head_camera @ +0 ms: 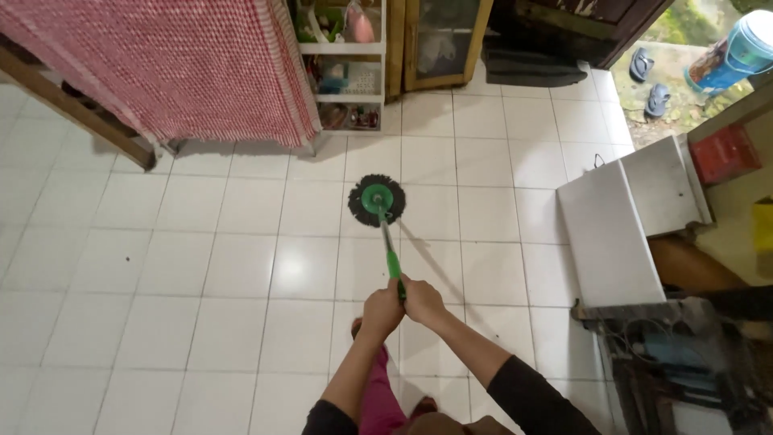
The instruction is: The person uses a green spin mop to clean a white tiled floor in a room. They move the mop back and forth across the floor, navigating around furniture and a doorway.
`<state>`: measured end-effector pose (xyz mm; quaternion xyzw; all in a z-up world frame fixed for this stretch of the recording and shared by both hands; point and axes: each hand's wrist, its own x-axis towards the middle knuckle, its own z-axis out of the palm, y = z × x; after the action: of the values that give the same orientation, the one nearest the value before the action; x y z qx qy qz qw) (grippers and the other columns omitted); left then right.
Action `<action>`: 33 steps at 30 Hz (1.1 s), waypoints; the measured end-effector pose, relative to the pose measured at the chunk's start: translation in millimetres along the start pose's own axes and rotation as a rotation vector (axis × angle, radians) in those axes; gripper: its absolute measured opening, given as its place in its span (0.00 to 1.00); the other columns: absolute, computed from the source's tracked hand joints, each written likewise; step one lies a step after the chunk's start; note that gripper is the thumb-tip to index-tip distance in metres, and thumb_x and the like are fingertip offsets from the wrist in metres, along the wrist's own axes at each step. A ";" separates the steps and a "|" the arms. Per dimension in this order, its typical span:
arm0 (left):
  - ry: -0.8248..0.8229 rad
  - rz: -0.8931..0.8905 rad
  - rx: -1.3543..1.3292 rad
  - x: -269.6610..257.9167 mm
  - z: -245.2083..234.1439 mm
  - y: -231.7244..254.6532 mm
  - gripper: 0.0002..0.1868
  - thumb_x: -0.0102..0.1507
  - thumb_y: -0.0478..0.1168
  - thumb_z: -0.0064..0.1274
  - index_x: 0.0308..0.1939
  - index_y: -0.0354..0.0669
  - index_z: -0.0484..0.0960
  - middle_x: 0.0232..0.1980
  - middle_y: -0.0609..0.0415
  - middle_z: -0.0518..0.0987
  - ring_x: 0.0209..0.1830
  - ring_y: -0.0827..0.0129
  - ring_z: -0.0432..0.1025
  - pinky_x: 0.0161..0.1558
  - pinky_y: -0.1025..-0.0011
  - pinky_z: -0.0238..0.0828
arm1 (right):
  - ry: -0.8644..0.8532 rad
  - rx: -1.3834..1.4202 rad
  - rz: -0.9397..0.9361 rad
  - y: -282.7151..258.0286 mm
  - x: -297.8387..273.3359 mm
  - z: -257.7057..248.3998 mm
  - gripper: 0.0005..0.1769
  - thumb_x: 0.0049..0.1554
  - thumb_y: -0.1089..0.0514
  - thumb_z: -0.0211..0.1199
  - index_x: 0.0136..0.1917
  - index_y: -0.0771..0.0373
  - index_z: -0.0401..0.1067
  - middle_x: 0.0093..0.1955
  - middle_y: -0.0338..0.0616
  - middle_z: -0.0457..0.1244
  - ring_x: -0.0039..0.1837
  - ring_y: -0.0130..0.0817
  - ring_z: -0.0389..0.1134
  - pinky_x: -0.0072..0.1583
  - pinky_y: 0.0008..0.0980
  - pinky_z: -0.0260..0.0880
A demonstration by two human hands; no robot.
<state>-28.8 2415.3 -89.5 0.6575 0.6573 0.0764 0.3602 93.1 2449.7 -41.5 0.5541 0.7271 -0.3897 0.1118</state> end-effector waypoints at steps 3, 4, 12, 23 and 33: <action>-0.145 -0.101 0.038 61.4 -4.8 -21.3 0.36 0.64 0.35 0.44 0.77 0.43 0.55 0.47 0.36 0.82 0.50 0.41 0.79 0.50 0.50 0.77 | 0.029 0.100 0.023 16.9 82.4 8.9 0.33 0.59 0.60 0.51 0.77 0.64 0.56 0.51 0.57 0.69 0.51 0.51 0.71 0.52 0.53 0.74; -0.140 -0.101 0.040 84.7 -6.7 -35.2 0.36 0.64 0.35 0.44 0.77 0.43 0.55 0.47 0.36 0.82 0.50 0.41 0.79 0.50 0.50 0.77 | 0.032 0.100 0.018 18.3 109.5 12.4 0.33 0.59 0.60 0.51 0.77 0.64 0.56 0.51 0.57 0.69 0.51 0.51 0.71 0.52 0.53 0.74; -0.209 -0.073 0.157 179.8 -66.2 -68.9 0.22 0.64 0.39 0.41 0.61 0.35 0.73 0.41 0.39 0.83 0.44 0.46 0.80 0.44 0.52 0.78 | 0.090 0.290 -0.156 -12.7 189.8 -50.3 0.23 0.52 0.70 0.55 0.61 0.74 0.67 0.48 0.58 0.66 0.50 0.48 0.69 0.52 0.46 0.72; -0.444 0.156 -0.160 158.7 -178.9 33.3 0.46 0.65 0.54 0.42 0.76 0.23 0.49 0.54 0.28 0.76 0.57 0.37 0.72 0.54 0.48 0.70 | -0.011 0.716 -0.135 55.7 157.9 -126.4 0.43 0.47 0.74 0.57 0.76 0.59 0.63 0.68 0.55 0.64 0.65 0.49 0.68 0.62 0.44 0.71; -0.494 0.117 -0.784 243.1 -136.0 70.7 0.52 0.49 0.49 0.67 0.70 0.38 0.54 0.59 0.49 0.76 0.56 0.63 0.73 0.54 0.69 0.75 | -0.194 0.581 0.466 100.3 252.3 -183.5 0.34 0.61 0.35 0.52 0.77 0.46 0.62 0.75 0.41 0.60 0.71 0.38 0.64 0.67 0.32 0.65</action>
<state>-19.5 2698.4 -40.4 0.5060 0.4353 0.1803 0.7225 140.9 2765.9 -112.6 0.6737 0.4268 -0.5943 0.1039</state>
